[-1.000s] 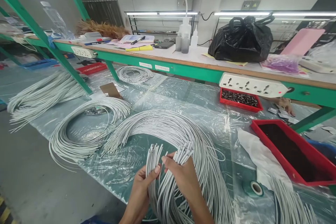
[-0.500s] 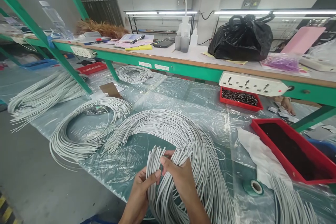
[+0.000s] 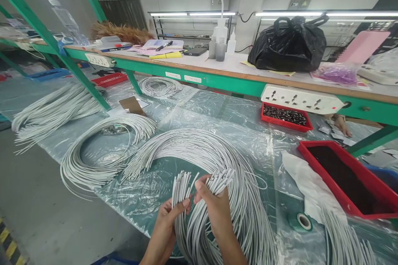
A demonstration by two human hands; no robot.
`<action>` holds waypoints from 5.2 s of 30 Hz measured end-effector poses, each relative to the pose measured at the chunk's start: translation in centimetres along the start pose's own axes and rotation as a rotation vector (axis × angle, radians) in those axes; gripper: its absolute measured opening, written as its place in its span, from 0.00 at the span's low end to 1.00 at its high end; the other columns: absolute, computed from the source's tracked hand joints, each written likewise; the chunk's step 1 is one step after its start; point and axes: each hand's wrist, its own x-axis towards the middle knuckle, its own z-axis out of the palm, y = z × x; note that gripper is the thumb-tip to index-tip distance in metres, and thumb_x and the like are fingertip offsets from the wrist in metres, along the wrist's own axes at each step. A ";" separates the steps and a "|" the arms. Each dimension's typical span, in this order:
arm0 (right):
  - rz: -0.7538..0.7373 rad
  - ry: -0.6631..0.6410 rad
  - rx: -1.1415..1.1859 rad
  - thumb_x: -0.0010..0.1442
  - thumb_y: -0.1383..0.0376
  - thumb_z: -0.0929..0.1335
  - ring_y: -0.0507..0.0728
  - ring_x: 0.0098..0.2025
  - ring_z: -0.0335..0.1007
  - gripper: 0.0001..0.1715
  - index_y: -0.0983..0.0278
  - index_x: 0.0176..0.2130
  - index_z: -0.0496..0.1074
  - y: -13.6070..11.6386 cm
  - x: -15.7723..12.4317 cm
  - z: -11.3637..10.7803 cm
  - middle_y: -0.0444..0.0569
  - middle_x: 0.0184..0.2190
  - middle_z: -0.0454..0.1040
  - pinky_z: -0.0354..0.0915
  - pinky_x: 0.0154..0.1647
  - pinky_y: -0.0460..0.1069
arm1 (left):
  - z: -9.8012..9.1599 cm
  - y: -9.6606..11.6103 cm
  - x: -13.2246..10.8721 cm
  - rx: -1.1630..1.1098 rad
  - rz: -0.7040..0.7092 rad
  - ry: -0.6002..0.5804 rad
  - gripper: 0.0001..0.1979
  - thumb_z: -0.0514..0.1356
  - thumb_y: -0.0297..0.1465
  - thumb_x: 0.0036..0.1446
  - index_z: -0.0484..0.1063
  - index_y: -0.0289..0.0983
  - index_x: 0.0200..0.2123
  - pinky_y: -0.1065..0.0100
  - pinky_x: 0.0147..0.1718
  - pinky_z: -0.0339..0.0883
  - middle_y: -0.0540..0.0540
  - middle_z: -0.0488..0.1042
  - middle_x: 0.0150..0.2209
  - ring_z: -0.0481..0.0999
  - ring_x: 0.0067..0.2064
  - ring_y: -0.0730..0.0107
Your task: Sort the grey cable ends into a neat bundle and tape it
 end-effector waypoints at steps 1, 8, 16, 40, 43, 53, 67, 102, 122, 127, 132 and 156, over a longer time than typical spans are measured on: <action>0.015 0.004 0.002 0.48 0.56 0.71 0.53 0.18 0.64 0.14 0.63 0.32 0.69 0.1 0.0 0.1 0.38 0.13 0.64 0.64 0.31 0.53 | 0.0 -0.1 0.0 0.005 0.004 -0.012 0.16 0.66 0.38 0.39 0.65 0.37 0.12 0.70 0.30 0.55 0.51 0.61 0.16 0.63 0.26 0.69; 0.035 0.119 -0.069 0.46 0.57 0.71 0.57 0.29 0.69 0.12 0.62 0.28 0.70 0.3 0.2 -0.3 0.43 0.19 0.70 0.63 0.41 0.54 | -0.5 0.1 -0.1 -0.033 -0.049 0.026 0.16 0.67 0.38 0.37 0.66 0.36 0.12 0.71 0.30 0.56 0.51 0.64 0.18 0.63 0.27 0.69; 0.109 -0.180 -0.154 0.46 0.58 0.71 0.52 0.18 0.64 0.14 0.63 0.21 0.66 -1.3 0.2 -0.7 0.40 0.13 0.65 0.64 0.27 0.50 | -0.2 -0.7 -0.1 -0.091 0.036 0.028 0.12 0.67 0.36 0.39 0.68 0.37 0.18 0.72 0.26 0.55 0.53 0.65 0.16 0.62 0.22 0.74; 0.013 0.301 -0.273 0.53 0.51 0.67 0.59 0.31 0.70 0.22 0.62 0.17 0.67 1.0 0.0 -2.5 0.46 0.19 0.72 0.57 0.46 0.56 | -0.8 -0.7 0.2 -0.088 0.043 0.028 0.09 0.66 0.35 0.41 0.75 0.34 0.22 0.73 0.27 0.58 0.51 0.68 0.18 0.64 0.25 0.73; 0.036 0.245 -0.145 0.50 0.53 0.69 0.57 0.27 0.70 0.16 0.62 0.23 0.70 1.0 0.0 -2.0 0.45 0.21 0.73 0.63 0.38 0.53 | -0.4 -0.7 0.3 -0.043 0.042 0.008 0.10 0.68 0.35 0.37 0.76 0.33 0.22 0.73 0.25 0.57 0.50 0.70 0.18 0.63 0.23 0.74; 0.146 0.239 0.006 0.40 0.58 0.75 0.60 0.28 0.74 0.16 0.65 0.27 0.72 1.4 -0.1 -1.6 0.47 0.21 0.76 0.68 0.35 0.54 | 0.2 -0.7 0.8 0.096 0.035 -0.093 0.10 0.69 0.36 0.36 0.77 0.35 0.21 0.73 0.21 0.51 0.53 0.65 0.15 0.55 0.20 0.78; 0.081 0.114 -0.123 0.41 0.56 0.74 0.62 0.34 0.74 0.16 0.64 0.28 0.76 0.6 -0.6 -1.3 0.51 0.28 0.78 0.68 0.38 0.53 | 1.0 -0.4 0.3 0.072 0.078 -0.038 0.13 0.68 0.39 0.38 0.75 0.33 0.19 0.73 0.19 0.42 0.58 0.51 0.13 0.46 0.19 0.80; -0.046 0.009 -0.197 0.52 0.55 0.67 0.55 0.24 0.65 0.17 0.62 0.18 0.69 0.3 -0.2 -0.2 0.43 0.15 0.67 0.60 0.39 0.52 | -0.1 -0.2 0.2 -0.019 0.035 0.037 0.14 0.69 0.37 0.35 0.69 0.36 0.15 0.72 0.24 0.52 0.55 0.58 0.14 0.58 0.21 0.74; 0.019 0.117 -0.126 0.41 0.58 0.73 0.55 0.21 0.67 0.13 0.63 0.26 0.72 0.2 -0.3 0.8 0.40 0.14 0.67 0.64 0.31 0.52 | 0.1 0.1 0.2 -0.082 -0.063 -0.074 0.13 0.70 0.36 0.34 0.75 0.35 0.23 0.72 0.28 0.58 0.51 0.71 0.20 0.65 0.25 0.73; 0.024 0.141 -0.150 0.43 0.60 0.72 0.56 0.23 0.68 0.10 0.63 0.24 0.71 0.5 -0.1 0.3 0.41 0.14 0.68 0.63 0.35 0.54 | 0.0 0.2 0.0 -0.129 -0.062 0.001 0.14 0.71 0.36 0.32 0.76 0.35 0.23 0.73 0.27 0.57 0.52 0.69 0.18 0.66 0.25 0.72; -0.018 0.030 -0.071 0.50 0.62 0.67 0.55 0.26 0.68 0.08 0.62 0.23 0.68 0.8 0.0 -0.5 0.43 0.20 0.72 0.62 0.35 0.50 | -0.4 -0.4 0.4 -0.114 -0.004 0.065 0.15 0.70 0.38 0.34 0.70 0.36 0.19 0.75 0.21 0.50 0.57 0.58 0.14 0.54 0.20 0.78; -0.016 -0.037 -0.134 0.48 0.59 0.70 0.54 0.21 0.65 0.13 0.63 0.19 0.68 0.2 0.1 -0.1 0.42 0.14 0.68 0.61 0.32 0.51 | -0.1 -0.1 0.2 -0.185 -0.068 -0.009 0.13 0.70 0.35 0.33 0.71 0.34 0.18 0.75 0.22 0.53 0.55 0.62 0.15 0.58 0.20 0.78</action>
